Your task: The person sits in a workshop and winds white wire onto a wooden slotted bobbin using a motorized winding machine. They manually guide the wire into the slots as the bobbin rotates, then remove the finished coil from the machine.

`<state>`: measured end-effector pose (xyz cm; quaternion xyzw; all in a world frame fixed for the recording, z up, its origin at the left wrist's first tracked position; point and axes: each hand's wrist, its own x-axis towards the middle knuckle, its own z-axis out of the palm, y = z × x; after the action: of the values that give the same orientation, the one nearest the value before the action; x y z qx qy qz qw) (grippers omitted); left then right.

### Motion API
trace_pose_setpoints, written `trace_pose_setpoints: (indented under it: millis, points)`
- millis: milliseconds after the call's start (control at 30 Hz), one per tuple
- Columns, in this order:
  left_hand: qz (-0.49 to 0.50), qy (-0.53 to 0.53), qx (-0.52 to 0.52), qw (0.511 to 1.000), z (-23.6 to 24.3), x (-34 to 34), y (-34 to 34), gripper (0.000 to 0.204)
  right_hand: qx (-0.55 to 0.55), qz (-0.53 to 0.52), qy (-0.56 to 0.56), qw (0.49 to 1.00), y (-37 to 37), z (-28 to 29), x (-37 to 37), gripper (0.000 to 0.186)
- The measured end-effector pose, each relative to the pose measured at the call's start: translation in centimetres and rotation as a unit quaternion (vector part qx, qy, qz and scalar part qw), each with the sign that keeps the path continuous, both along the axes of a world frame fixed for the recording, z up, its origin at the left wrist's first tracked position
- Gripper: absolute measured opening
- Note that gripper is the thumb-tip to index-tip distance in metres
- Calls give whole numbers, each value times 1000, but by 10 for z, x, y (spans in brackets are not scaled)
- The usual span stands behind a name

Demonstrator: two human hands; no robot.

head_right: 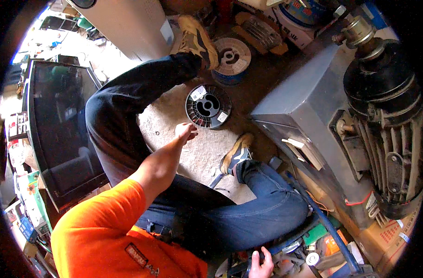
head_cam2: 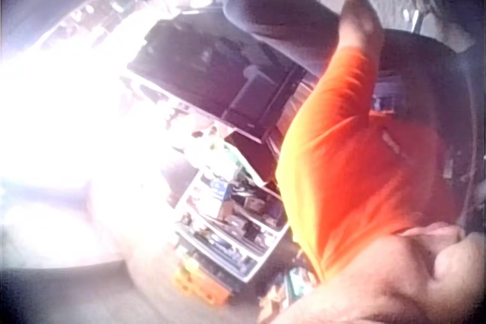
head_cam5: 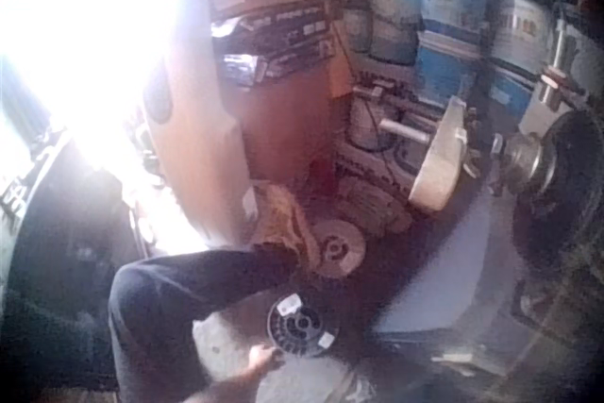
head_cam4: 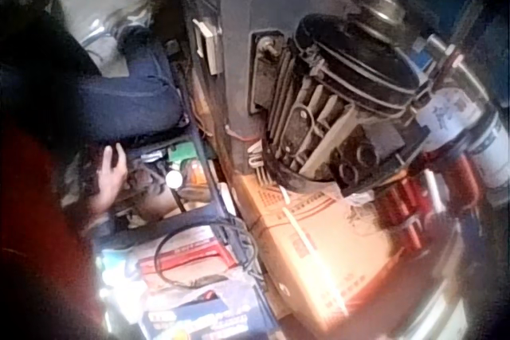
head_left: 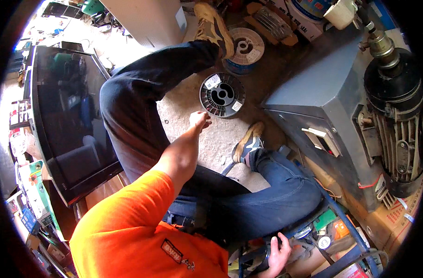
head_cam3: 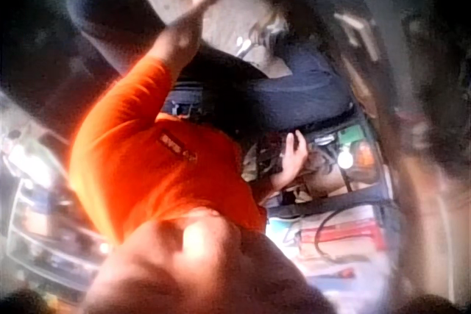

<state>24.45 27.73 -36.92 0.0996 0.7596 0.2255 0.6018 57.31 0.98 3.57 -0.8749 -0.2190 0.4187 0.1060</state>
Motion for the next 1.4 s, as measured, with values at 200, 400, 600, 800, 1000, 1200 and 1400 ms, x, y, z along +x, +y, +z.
trace_pose_setpoints:
  millis: [200, 400, 600, 800, 1000, 1200, 1400]
  points:
    - [-105, -9, -78, 991, 2, 15, -29, 15, 5, -14, -1, 1000, 1, -1, -2, 36]
    - [-477, 176, 206, 836, 50, 73, -36, 23, -26, -15, -19, 999, 6, 4, -8, 38]
    - [-439, 150, 482, 743, 115, 121, -1, 11, -60, 41, -66, 995, -12, -2, 9, 50]
    - [-456, 183, 531, 690, 165, 115, 68, 10, -65, 51, -77, 994, -16, 6, 13, 54]
    - [-312, 242, 514, 762, 188, 57, 133, 9, -51, 68, -60, 995, -15, 13, 12, 54]
    - [-297, 126, 518, 792, 307, 47, 108, 10, -49, 88, -73, 992, -21, 13, 15, 54]
    - [-503, -98, 492, 703, 426, 71, 50, 3, -50, 153, -123, 979, -12, 22, 21, 51]
